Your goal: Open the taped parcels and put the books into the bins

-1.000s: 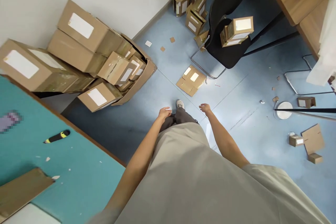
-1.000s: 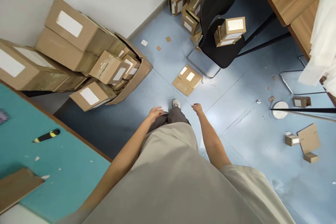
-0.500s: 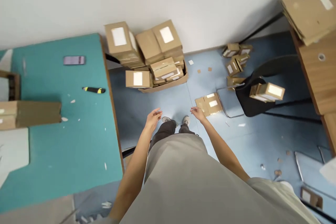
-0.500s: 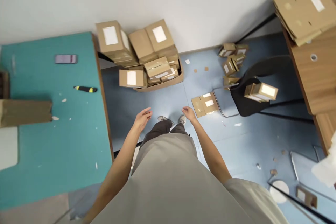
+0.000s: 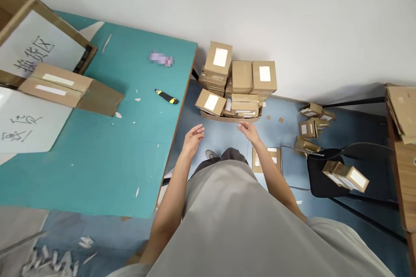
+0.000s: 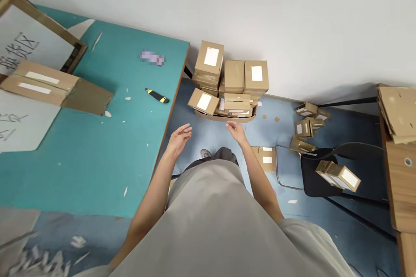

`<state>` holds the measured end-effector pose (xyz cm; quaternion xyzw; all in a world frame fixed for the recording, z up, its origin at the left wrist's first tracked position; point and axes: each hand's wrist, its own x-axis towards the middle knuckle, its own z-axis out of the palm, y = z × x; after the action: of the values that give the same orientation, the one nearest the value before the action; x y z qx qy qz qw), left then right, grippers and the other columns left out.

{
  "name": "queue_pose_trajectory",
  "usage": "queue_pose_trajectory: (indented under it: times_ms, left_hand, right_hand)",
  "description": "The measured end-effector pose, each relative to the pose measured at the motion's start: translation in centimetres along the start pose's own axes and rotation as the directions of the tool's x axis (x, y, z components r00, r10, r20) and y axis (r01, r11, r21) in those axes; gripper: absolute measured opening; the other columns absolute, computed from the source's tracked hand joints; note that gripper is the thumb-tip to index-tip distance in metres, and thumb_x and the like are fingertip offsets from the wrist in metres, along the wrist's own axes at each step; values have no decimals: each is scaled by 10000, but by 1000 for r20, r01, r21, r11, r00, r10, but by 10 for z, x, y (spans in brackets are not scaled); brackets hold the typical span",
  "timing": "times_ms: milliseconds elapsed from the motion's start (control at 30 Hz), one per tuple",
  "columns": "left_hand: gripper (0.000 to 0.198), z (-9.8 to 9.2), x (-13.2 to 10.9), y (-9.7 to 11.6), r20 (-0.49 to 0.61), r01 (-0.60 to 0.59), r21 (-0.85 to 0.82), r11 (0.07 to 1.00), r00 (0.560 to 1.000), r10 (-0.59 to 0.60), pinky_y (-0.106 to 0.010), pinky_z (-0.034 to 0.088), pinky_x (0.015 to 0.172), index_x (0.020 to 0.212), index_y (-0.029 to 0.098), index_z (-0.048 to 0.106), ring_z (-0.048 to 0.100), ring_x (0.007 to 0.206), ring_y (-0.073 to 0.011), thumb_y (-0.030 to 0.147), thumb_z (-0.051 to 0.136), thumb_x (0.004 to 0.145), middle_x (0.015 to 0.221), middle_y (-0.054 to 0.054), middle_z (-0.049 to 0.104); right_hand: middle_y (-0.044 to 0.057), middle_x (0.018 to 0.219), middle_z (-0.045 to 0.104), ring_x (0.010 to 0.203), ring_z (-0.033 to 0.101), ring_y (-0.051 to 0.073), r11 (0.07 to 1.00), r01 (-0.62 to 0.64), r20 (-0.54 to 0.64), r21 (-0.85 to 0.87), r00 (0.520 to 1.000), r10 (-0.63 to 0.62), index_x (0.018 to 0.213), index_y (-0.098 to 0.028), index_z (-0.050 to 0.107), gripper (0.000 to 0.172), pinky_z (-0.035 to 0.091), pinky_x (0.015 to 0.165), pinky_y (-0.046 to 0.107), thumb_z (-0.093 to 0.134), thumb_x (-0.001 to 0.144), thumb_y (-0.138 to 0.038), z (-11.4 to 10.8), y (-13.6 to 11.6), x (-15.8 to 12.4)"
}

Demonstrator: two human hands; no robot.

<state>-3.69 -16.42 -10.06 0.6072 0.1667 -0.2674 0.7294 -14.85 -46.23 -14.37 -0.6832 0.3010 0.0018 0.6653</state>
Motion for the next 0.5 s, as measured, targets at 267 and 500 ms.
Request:
queue_pose_trajectory:
  times_ms: [267,500]
  left_hand:
    - [403,-27,53,37,-115,16,-30,999,993,-19,-338,597,984,1205,182,792,739,1007,-173,149,821,805,1266,-126,798]
    - [390,-13,114,74,-154,37,-40,999,987,-43,-371,607,1041,1269,172,780,769,1115,-214,244,858,894,1369,-155,788]
  right_hand:
    - [84,1104,856,1026,810,272,996,-81,82,-38,993,84,1131,-232,795,358,629,1081,479,826,884,-489,44,-34,51]
    - [113,1110,853,1080,807,316,987,-154,96,-48,983,158,1184,-203,787,433,659,1051,508,845,868,-494,75,-58,139]
